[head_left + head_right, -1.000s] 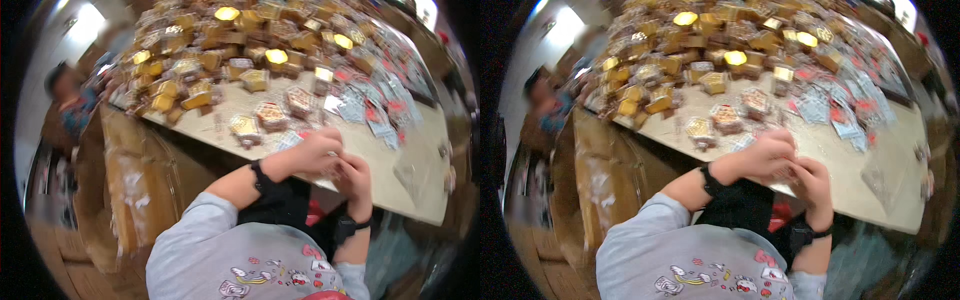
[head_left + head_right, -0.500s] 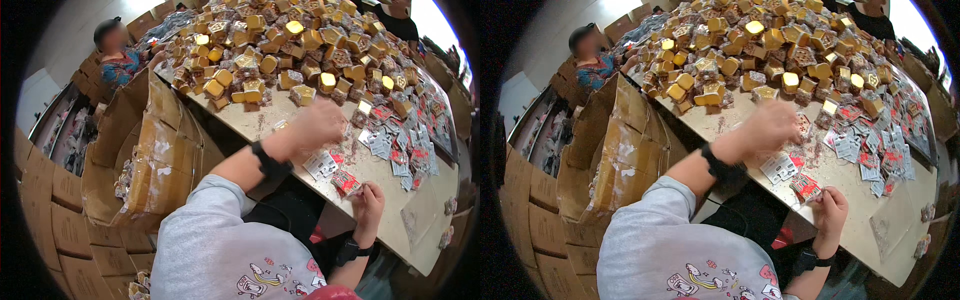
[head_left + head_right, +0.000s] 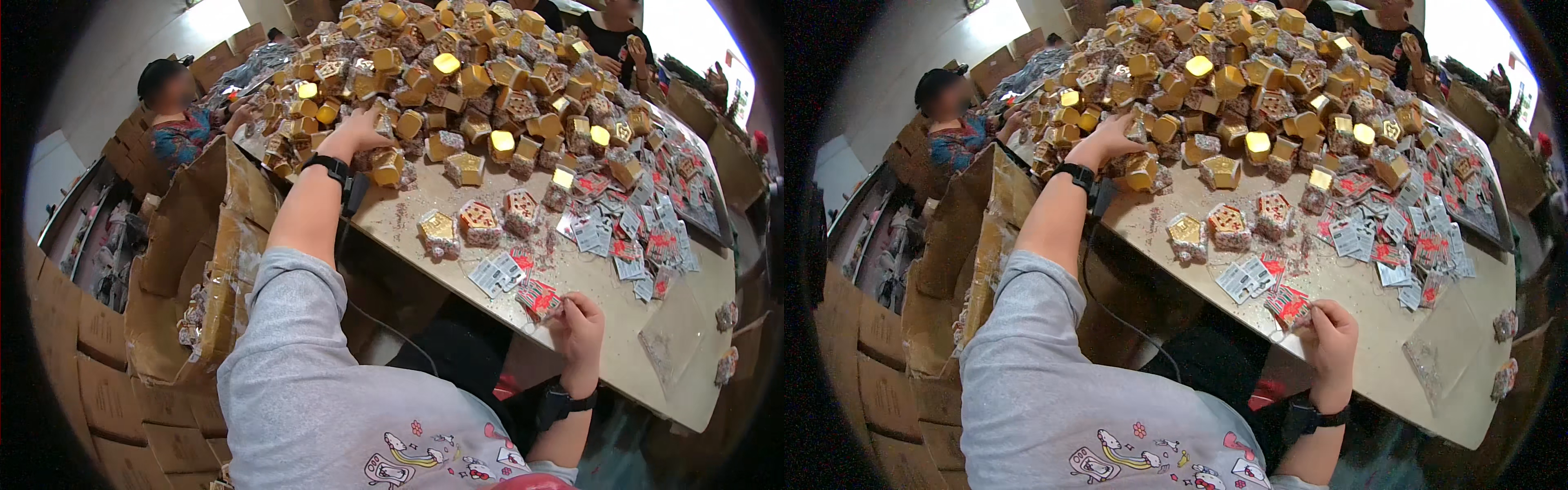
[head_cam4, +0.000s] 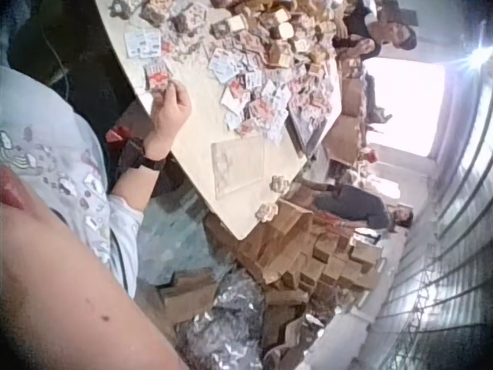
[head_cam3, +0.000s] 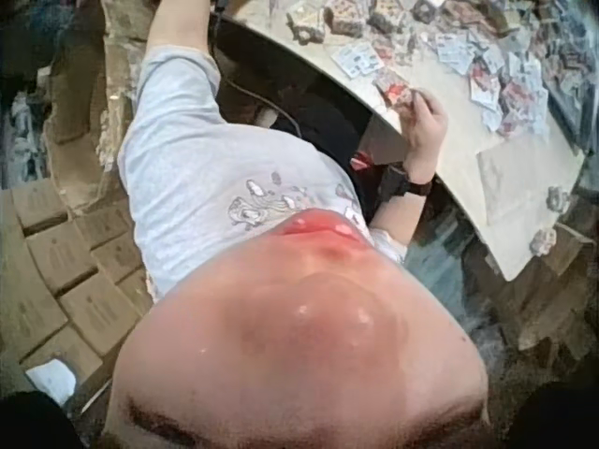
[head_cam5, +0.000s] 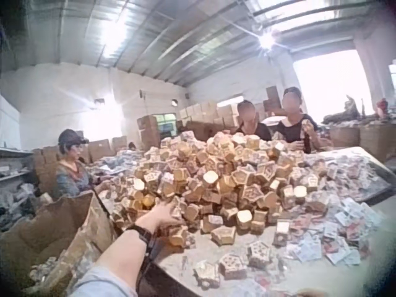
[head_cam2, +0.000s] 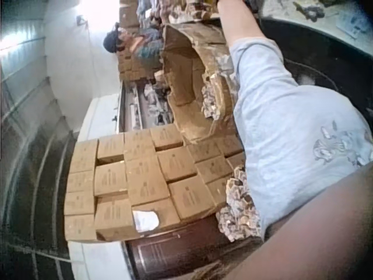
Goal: Applying small red labels to gold hexagonal gift boxes.
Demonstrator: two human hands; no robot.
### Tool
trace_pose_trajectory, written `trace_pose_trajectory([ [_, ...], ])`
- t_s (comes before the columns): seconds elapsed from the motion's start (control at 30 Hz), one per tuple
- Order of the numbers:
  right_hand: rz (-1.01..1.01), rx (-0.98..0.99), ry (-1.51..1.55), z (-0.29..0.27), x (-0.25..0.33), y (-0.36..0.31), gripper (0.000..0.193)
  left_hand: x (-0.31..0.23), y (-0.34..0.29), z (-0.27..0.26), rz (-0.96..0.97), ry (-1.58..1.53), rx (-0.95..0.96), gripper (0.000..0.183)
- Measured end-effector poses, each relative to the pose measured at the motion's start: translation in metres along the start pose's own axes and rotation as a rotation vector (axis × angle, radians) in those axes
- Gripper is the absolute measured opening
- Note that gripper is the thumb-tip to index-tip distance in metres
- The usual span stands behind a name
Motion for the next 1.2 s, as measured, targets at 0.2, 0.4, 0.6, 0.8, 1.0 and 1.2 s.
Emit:
trace_pose_trajectory([
  [0.2, -0.029, -0.008, -0.08, 0.0, -0.001, 0.001, 0.009, -0.006, -0.001, -0.01, 0.095, -0.014, -0.14, 0.077],
  [0.4, -0.044, -0.099, -0.142, -0.004, 0.004, -0.005, 0.009, -0.063, -0.019, -0.007, 0.189, -1.09, -0.358, 0.063],
  [0.6, -0.126, -0.201, -0.299, -0.011, 0.015, -0.006, 0.009, -0.229, -0.118, 0.039, 0.486, -1.432, -0.057, 0.072],
  [0.8, -0.167, -0.209, -0.251, -0.008, 0.018, -0.005, 0.013, -0.269, -0.123, 0.072, 0.562, -0.926, -0.423, 0.072],
  [1.0, -0.361, -0.203, -0.461, 0.011, 0.026, -0.012, 0.01, -0.3, -0.131, 0.084, 0.629, -0.924, -0.493, 0.073],
  [1.2, -0.419, -0.272, -0.579, 0.014, 0.033, -0.016, 0.009, -0.313, -0.142, 0.084, 0.681, -0.879, -0.533, 0.076],
])
Point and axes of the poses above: each hand's wrist, its own y-axis towards the middle knuckle, its own z-axis out of the palm, x = y × z, the point moved 9 cm from there along y, towards the middle knuckle, and after that the axes turned 14 degrees about z, right-handed, at the moved point
